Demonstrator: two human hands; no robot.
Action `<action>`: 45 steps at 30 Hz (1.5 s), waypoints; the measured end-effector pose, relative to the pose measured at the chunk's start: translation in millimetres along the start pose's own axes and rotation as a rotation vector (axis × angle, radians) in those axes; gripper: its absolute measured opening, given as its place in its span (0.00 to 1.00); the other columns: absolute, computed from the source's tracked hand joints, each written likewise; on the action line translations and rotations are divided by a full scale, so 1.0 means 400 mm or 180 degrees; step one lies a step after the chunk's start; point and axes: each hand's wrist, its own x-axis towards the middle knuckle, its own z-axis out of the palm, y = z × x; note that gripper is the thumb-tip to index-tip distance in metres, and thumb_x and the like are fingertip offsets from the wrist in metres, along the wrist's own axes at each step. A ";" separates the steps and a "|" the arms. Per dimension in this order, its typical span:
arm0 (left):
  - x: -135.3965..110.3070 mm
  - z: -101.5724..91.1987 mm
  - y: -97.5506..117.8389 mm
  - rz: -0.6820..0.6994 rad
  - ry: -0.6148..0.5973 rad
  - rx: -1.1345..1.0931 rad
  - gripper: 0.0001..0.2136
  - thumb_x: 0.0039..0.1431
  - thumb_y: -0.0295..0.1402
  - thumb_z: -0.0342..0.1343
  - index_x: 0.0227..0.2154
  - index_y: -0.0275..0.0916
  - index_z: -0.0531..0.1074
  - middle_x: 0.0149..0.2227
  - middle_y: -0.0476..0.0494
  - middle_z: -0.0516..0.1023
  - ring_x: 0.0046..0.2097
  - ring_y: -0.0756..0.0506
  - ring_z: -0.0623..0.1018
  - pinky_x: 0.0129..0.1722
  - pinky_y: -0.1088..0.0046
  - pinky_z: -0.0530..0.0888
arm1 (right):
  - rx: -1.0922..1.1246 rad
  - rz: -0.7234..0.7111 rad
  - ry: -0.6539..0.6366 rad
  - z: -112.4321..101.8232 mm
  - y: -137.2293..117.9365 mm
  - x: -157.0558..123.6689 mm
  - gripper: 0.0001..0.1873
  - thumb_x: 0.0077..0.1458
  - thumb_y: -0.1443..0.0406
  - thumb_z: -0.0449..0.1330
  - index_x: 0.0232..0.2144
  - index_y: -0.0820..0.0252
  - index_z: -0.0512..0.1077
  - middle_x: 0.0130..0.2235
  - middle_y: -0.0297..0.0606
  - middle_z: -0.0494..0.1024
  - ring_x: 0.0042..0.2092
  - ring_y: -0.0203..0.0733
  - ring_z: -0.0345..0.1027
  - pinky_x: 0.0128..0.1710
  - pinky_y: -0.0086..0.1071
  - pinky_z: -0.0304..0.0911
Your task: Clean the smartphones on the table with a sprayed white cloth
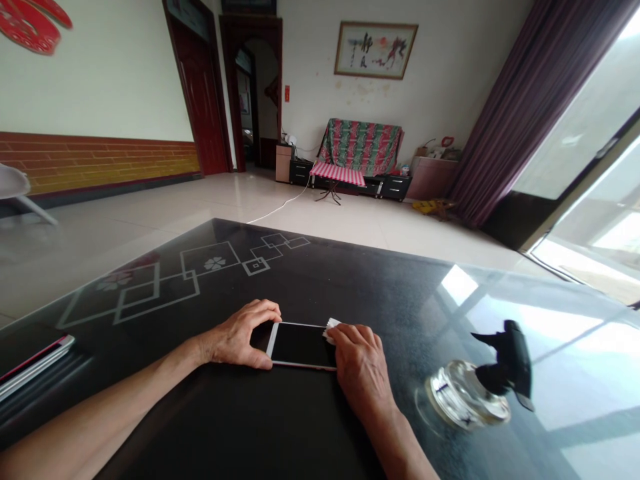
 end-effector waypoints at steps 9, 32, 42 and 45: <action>0.004 -0.009 0.005 -0.0061 -0.0109 -0.0096 0.31 0.36 0.46 0.70 0.44 0.41 0.69 0.49 0.43 0.68 0.49 0.39 0.69 0.52 0.62 0.66 | 0.0258 -0.0083 -0.0171 0.007 -0.049 0.015 0.16 0.59 0.71 0.52 0.44 0.51 0.74 0.47 0.34 0.77 0.45 0.45 0.64 0.44 0.39 0.59; 0.008 -0.020 -0.002 -0.0112 -0.0337 -0.0219 0.33 0.40 0.45 0.68 0.51 0.40 0.67 0.53 0.41 0.67 0.52 0.37 0.68 0.55 0.60 0.64 | 0.0689 -0.0234 -0.0410 -0.009 -0.075 0.014 0.13 0.58 0.72 0.51 0.38 0.52 0.72 0.42 0.33 0.77 0.43 0.43 0.64 0.44 0.37 0.56; 0.008 -0.026 -0.018 -0.0077 -0.0313 -0.0343 0.28 0.38 0.37 0.70 0.46 0.40 0.71 0.53 0.40 0.66 0.53 0.38 0.68 0.54 0.62 0.67 | 0.0445 -0.0069 -0.0278 0.013 -0.079 0.043 0.13 0.55 0.72 0.53 0.37 0.52 0.74 0.42 0.34 0.78 0.43 0.44 0.65 0.43 0.36 0.57; 0.009 -0.020 -0.022 -0.0079 -0.0262 -0.0359 0.29 0.37 0.38 0.70 0.46 0.39 0.72 0.53 0.40 0.67 0.53 0.37 0.68 0.54 0.62 0.67 | 0.0510 -0.0120 -0.0312 0.033 -0.111 0.063 0.14 0.56 0.72 0.53 0.38 0.52 0.74 0.43 0.33 0.78 0.44 0.44 0.64 0.44 0.36 0.57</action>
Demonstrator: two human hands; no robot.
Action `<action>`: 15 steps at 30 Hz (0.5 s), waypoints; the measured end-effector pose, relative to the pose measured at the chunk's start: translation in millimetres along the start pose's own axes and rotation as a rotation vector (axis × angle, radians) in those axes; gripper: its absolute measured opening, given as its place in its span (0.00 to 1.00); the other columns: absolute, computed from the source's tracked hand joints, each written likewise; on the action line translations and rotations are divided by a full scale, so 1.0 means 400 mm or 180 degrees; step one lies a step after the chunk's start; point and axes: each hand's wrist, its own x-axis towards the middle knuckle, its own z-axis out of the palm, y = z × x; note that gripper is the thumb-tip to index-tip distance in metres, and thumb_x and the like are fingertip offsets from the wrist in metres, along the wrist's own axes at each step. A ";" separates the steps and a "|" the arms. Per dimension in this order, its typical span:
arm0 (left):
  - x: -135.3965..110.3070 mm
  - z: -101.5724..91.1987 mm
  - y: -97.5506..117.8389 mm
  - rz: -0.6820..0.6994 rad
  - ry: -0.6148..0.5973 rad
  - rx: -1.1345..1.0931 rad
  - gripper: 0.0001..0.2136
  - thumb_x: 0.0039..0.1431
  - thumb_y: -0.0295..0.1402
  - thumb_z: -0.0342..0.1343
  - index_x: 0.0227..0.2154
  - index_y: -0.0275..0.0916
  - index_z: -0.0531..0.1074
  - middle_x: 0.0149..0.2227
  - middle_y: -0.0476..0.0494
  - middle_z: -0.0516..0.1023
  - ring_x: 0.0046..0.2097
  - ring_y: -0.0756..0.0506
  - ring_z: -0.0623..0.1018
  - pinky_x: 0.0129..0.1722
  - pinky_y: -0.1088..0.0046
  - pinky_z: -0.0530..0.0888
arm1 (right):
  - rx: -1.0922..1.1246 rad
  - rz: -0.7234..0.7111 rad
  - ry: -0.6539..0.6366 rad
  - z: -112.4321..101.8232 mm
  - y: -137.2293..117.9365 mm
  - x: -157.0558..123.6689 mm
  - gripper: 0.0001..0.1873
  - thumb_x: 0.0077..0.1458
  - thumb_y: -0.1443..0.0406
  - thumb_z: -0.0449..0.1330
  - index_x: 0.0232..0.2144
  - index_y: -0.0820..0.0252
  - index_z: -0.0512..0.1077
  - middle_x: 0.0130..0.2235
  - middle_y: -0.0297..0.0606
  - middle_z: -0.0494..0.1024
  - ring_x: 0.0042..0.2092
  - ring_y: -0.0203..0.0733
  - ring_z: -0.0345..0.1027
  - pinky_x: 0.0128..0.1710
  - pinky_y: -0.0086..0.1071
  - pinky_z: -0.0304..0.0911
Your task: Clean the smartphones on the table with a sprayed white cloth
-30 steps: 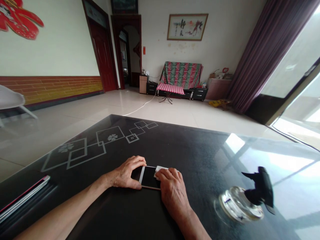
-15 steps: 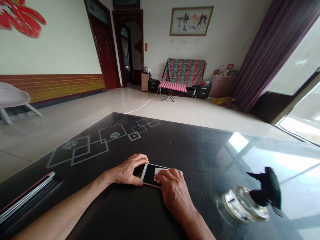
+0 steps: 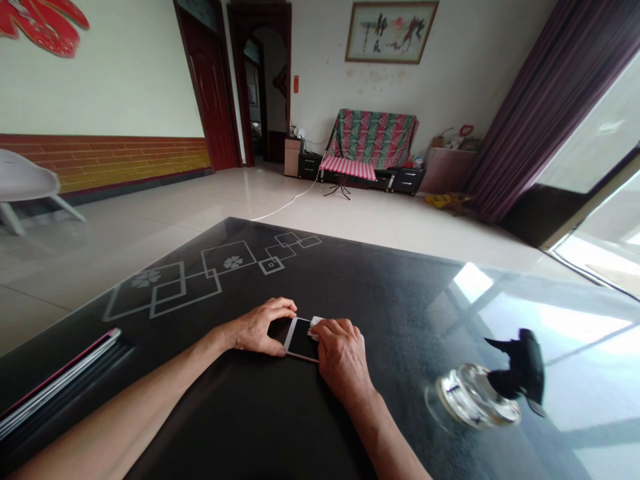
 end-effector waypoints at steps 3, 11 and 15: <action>0.001 0.006 -0.004 -0.0017 0.0087 -0.0027 0.29 0.35 0.38 0.71 0.44 0.39 0.73 0.52 0.40 0.68 0.52 0.37 0.69 0.54 0.62 0.67 | 0.0081 -0.0026 -0.0008 0.024 -0.028 0.025 0.16 0.55 0.74 0.53 0.40 0.52 0.74 0.43 0.34 0.78 0.44 0.44 0.64 0.43 0.36 0.56; 0.003 0.006 -0.011 0.0054 0.0120 -0.0041 0.26 0.34 0.37 0.72 0.41 0.39 0.74 0.51 0.40 0.69 0.51 0.38 0.70 0.52 0.62 0.68 | 0.0128 -0.0097 0.0009 0.037 -0.072 0.032 0.13 0.55 0.74 0.54 0.36 0.53 0.74 0.41 0.33 0.78 0.42 0.43 0.64 0.41 0.33 0.56; 0.006 0.004 -0.015 0.0072 0.0043 -0.0047 0.26 0.33 0.34 0.71 0.41 0.40 0.74 0.52 0.40 0.69 0.51 0.38 0.70 0.53 0.61 0.67 | 0.0149 -0.0084 0.0030 0.034 -0.084 0.012 0.12 0.57 0.73 0.53 0.36 0.54 0.73 0.42 0.34 0.77 0.43 0.43 0.63 0.43 0.34 0.55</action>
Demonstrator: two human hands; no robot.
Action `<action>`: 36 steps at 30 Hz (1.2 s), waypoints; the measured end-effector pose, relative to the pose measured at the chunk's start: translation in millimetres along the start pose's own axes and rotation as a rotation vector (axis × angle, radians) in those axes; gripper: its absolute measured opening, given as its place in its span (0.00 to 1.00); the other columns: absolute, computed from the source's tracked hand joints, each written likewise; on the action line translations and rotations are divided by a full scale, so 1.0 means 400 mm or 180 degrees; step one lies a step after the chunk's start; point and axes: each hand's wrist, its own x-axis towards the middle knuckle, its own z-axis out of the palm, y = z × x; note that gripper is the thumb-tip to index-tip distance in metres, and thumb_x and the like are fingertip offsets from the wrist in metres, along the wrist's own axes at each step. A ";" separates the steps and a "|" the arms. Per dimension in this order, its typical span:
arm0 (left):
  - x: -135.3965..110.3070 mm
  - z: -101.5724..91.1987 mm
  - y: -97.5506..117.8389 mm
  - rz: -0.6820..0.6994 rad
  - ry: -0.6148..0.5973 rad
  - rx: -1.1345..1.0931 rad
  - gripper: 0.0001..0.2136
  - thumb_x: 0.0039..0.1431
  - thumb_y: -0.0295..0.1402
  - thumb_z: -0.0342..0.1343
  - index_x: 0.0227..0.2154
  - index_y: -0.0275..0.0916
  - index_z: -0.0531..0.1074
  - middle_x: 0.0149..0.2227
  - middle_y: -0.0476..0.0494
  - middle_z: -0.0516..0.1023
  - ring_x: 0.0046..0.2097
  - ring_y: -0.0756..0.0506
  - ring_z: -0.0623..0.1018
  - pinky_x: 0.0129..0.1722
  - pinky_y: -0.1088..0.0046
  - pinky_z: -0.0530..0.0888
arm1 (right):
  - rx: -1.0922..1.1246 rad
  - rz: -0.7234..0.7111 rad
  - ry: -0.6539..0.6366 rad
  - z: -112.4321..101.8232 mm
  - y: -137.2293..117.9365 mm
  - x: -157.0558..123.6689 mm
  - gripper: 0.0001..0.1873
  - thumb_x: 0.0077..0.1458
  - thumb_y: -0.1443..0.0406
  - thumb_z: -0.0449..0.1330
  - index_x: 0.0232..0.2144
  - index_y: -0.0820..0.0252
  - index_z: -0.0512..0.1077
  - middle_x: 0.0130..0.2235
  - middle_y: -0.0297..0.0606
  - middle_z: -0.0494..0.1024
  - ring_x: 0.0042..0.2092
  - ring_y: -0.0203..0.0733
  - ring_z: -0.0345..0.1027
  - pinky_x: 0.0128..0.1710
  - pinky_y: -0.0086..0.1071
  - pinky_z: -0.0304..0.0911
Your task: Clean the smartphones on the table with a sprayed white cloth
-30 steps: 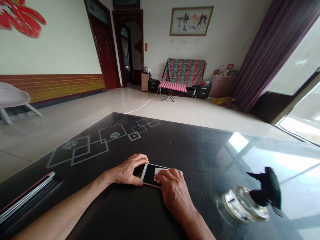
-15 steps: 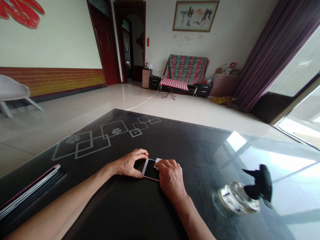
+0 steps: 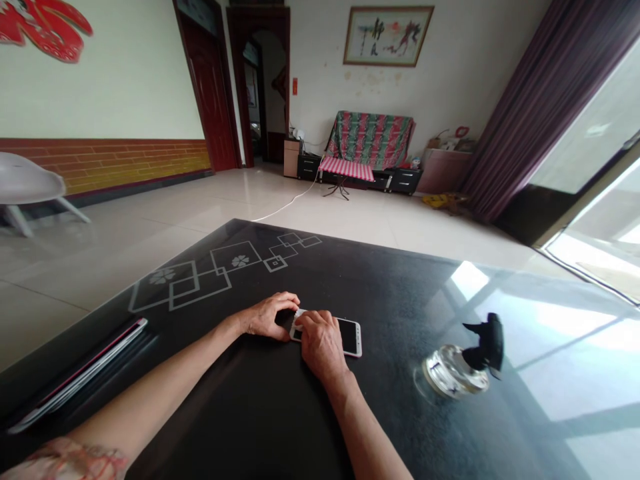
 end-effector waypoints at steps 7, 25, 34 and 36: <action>-0.001 -0.008 0.015 -0.0082 -0.0086 0.0048 0.25 0.35 0.31 0.68 0.42 0.40 0.73 0.52 0.41 0.68 0.53 0.38 0.70 0.56 0.62 0.65 | 0.0095 0.0056 0.0069 -0.004 -0.022 -0.015 0.11 0.57 0.73 0.53 0.35 0.55 0.73 0.42 0.35 0.77 0.43 0.43 0.63 0.43 0.35 0.55; -0.012 -0.009 0.024 -0.0018 -0.0158 0.0079 0.26 0.41 0.32 0.65 0.47 0.41 0.69 0.55 0.41 0.65 0.56 0.38 0.66 0.57 0.62 0.64 | 0.0191 -0.0084 -0.0108 -0.017 -0.016 -0.025 0.12 0.58 0.73 0.52 0.37 0.55 0.72 0.43 0.36 0.76 0.43 0.43 0.62 0.44 0.36 0.56; -0.011 -0.009 0.027 -0.0057 -0.0206 0.0120 0.29 0.42 0.32 0.64 0.51 0.43 0.68 0.57 0.41 0.64 0.56 0.37 0.66 0.58 0.60 0.64 | 0.0212 -0.0114 -0.0027 -0.023 -0.029 -0.044 0.12 0.53 0.74 0.53 0.34 0.55 0.72 0.41 0.37 0.76 0.42 0.43 0.63 0.42 0.36 0.56; -0.011 -0.009 0.027 -0.0067 -0.0214 0.0115 0.29 0.42 0.32 0.64 0.51 0.43 0.68 0.57 0.41 0.64 0.56 0.37 0.66 0.58 0.60 0.64 | 0.0250 -0.0134 -0.0049 -0.024 -0.031 -0.046 0.12 0.53 0.74 0.53 0.34 0.56 0.72 0.41 0.36 0.76 0.41 0.43 0.63 0.42 0.36 0.56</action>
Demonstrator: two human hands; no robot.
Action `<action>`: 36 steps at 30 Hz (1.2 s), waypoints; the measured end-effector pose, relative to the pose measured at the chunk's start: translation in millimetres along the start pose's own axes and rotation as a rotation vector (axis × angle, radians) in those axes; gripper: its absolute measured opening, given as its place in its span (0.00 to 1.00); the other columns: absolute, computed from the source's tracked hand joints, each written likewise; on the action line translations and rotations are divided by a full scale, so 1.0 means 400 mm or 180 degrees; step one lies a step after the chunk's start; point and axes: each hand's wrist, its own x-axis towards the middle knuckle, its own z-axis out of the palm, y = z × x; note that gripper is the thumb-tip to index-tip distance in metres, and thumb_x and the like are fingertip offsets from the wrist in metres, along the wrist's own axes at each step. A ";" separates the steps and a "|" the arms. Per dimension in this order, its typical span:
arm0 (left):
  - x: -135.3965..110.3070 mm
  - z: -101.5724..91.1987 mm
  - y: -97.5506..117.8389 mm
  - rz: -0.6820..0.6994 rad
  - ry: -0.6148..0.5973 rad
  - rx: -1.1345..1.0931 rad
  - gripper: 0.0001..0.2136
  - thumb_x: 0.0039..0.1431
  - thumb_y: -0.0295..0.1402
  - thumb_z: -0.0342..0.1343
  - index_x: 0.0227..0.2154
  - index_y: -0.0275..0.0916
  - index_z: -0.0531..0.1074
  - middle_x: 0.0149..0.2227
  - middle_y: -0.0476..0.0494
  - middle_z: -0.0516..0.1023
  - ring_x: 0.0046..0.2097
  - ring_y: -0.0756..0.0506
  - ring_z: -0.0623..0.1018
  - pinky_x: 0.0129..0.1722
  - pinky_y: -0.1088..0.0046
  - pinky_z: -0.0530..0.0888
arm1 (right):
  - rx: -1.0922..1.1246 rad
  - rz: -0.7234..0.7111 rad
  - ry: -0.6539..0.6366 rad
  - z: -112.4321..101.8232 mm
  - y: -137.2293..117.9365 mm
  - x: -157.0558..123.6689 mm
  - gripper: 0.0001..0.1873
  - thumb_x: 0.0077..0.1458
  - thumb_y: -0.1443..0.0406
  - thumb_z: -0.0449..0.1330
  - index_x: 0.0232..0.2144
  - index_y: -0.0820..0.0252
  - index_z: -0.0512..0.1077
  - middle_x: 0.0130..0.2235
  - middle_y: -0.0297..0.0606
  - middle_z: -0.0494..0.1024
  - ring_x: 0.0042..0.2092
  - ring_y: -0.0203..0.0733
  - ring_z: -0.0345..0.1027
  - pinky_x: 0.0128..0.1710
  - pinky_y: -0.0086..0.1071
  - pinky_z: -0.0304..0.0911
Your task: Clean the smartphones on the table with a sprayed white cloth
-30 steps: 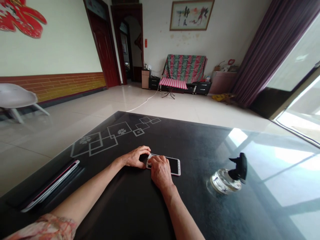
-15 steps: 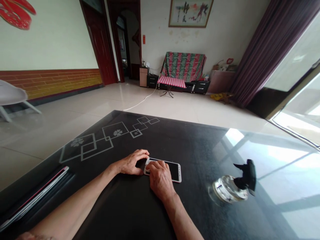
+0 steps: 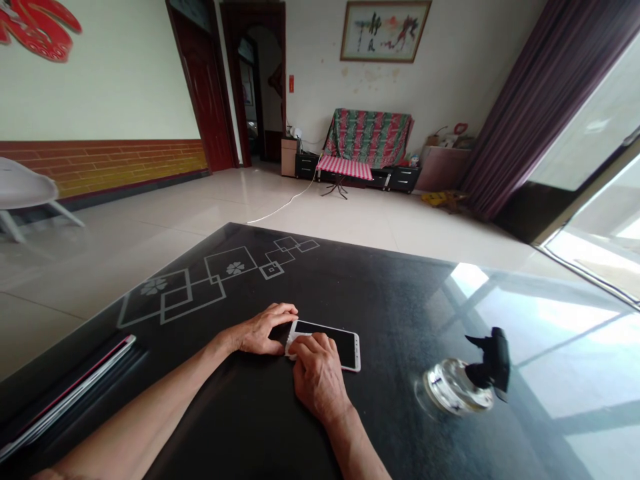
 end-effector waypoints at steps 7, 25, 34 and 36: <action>0.000 -0.001 0.007 -0.0004 0.0007 0.0039 0.28 0.42 0.31 0.64 0.51 0.40 0.68 0.57 0.38 0.64 0.56 0.37 0.66 0.58 0.60 0.63 | 0.0046 0.0019 0.0048 0.006 -0.007 -0.011 0.11 0.51 0.75 0.53 0.33 0.56 0.71 0.39 0.35 0.76 0.41 0.43 0.62 0.42 0.37 0.55; -0.001 0.000 0.006 -0.0075 -0.0031 0.0045 0.32 0.42 0.42 0.67 0.52 0.42 0.67 0.57 0.40 0.63 0.57 0.36 0.64 0.58 0.59 0.63 | -0.0389 0.0639 0.0223 -0.051 0.059 -0.025 0.09 0.51 0.74 0.54 0.30 0.57 0.72 0.36 0.37 0.75 0.39 0.43 0.63 0.42 0.36 0.57; 0.001 0.010 0.002 -0.0062 0.0082 0.0062 0.31 0.39 0.39 0.68 0.49 0.41 0.68 0.56 0.40 0.64 0.55 0.37 0.66 0.56 0.60 0.64 | -0.0227 0.0302 0.0065 0.000 0.020 0.019 0.12 0.58 0.72 0.52 0.38 0.56 0.73 0.45 0.39 0.74 0.45 0.46 0.63 0.45 0.38 0.58; 0.002 0.013 0.001 -0.0070 0.0093 0.0047 0.31 0.39 0.39 0.68 0.50 0.42 0.67 0.56 0.40 0.64 0.55 0.37 0.66 0.57 0.60 0.64 | -0.0241 0.0290 0.0070 0.017 0.013 0.031 0.12 0.57 0.72 0.52 0.39 0.56 0.73 0.47 0.39 0.73 0.45 0.46 0.63 0.45 0.38 0.58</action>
